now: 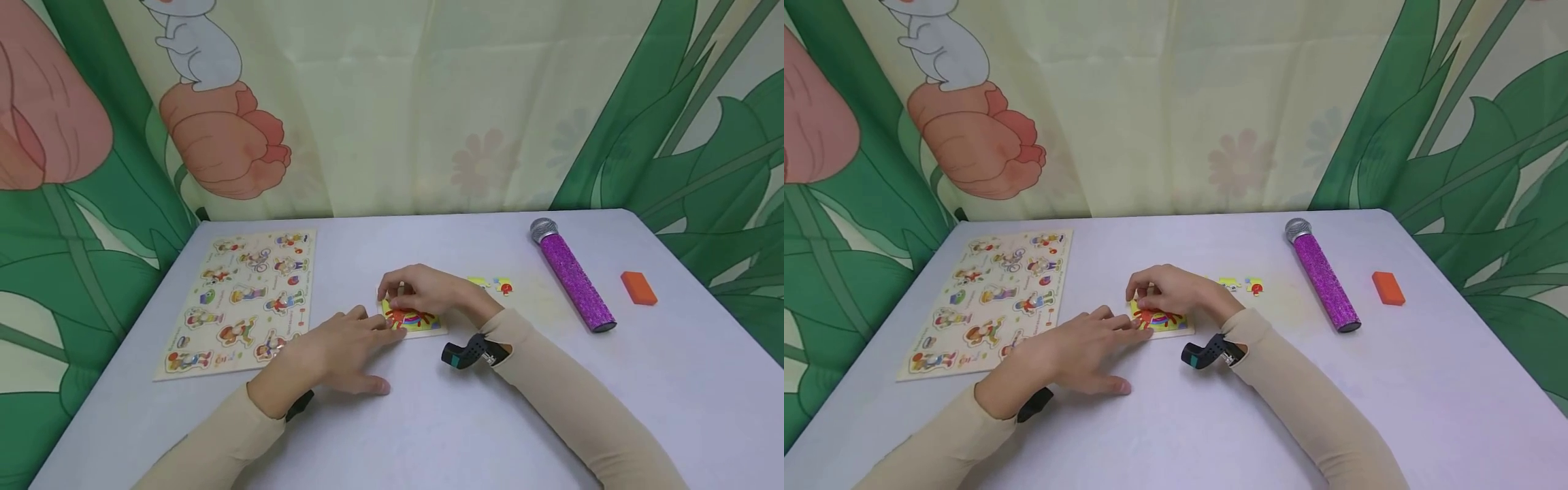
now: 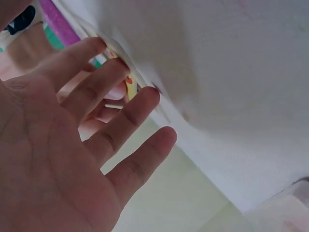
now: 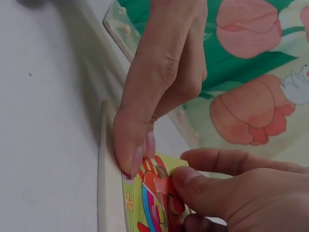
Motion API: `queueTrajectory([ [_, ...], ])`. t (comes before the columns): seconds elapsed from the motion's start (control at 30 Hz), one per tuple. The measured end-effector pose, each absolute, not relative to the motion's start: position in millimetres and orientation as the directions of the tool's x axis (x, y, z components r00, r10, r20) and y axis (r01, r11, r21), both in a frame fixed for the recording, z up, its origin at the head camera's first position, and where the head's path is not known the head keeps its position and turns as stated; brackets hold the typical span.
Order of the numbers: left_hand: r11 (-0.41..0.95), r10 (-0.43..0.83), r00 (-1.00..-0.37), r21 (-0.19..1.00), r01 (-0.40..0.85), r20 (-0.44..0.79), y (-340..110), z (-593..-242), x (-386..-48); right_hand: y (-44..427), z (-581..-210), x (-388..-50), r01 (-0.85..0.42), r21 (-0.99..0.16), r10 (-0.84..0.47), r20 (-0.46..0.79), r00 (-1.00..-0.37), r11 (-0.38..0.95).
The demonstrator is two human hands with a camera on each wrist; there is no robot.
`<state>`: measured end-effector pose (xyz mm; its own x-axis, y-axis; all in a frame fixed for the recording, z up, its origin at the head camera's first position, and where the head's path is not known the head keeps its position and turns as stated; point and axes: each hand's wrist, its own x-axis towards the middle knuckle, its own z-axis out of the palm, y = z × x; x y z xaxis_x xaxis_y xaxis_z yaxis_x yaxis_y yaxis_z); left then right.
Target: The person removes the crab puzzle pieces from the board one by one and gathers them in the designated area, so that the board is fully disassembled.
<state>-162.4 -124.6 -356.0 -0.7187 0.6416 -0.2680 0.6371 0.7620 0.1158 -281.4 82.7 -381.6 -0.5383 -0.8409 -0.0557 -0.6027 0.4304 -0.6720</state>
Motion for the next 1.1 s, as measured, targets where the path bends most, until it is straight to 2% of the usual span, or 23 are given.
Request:
queueTrajectory([
  [0.27,0.767,0.636,-0.718,0.125,0.63,-0.282,-123.8,-355.2,-164.5,82.6,-379.0,-279.9,-0.584,-0.695,-0.836,-0.044,-0.547,0.419],
  [0.4,0.768,0.634,-0.718,0.122,0.629,-0.288,-124.2,-354.0,-165.2,83.4,-379.4,-277.3,-0.639,-0.626,-0.831,-0.026,-0.555,0.447],
  [0.53,0.762,0.642,-0.712,0.134,0.634,-0.283,-125.3,-355.0,-164.8,85.9,-379.4,-274.9,-0.704,-0.544,-0.848,-0.027,-0.53,0.457],
  [0.8,0.754,0.652,-0.706,0.138,0.642,-0.278,-128.8,-358.7,-163.4,92.1,-376.7,-271.0,-0.726,-0.52,-0.867,-0.061,-0.495,0.451],
  [0.97,0.745,0.662,-0.697,0.14,0.652,-0.275,-129.6,-359.8,-164.1,97.3,-376.6,-267.8,-0.746,-0.48,-0.857,-0.022,-0.516,0.461],
  [1.1,0.747,0.66,-0.698,0.143,0.65,-0.276,-129.1,-358.7,-165.0,105.2,-373.7,-265.2,-0.717,-0.515,-0.828,0.024,-0.56,0.469],
])
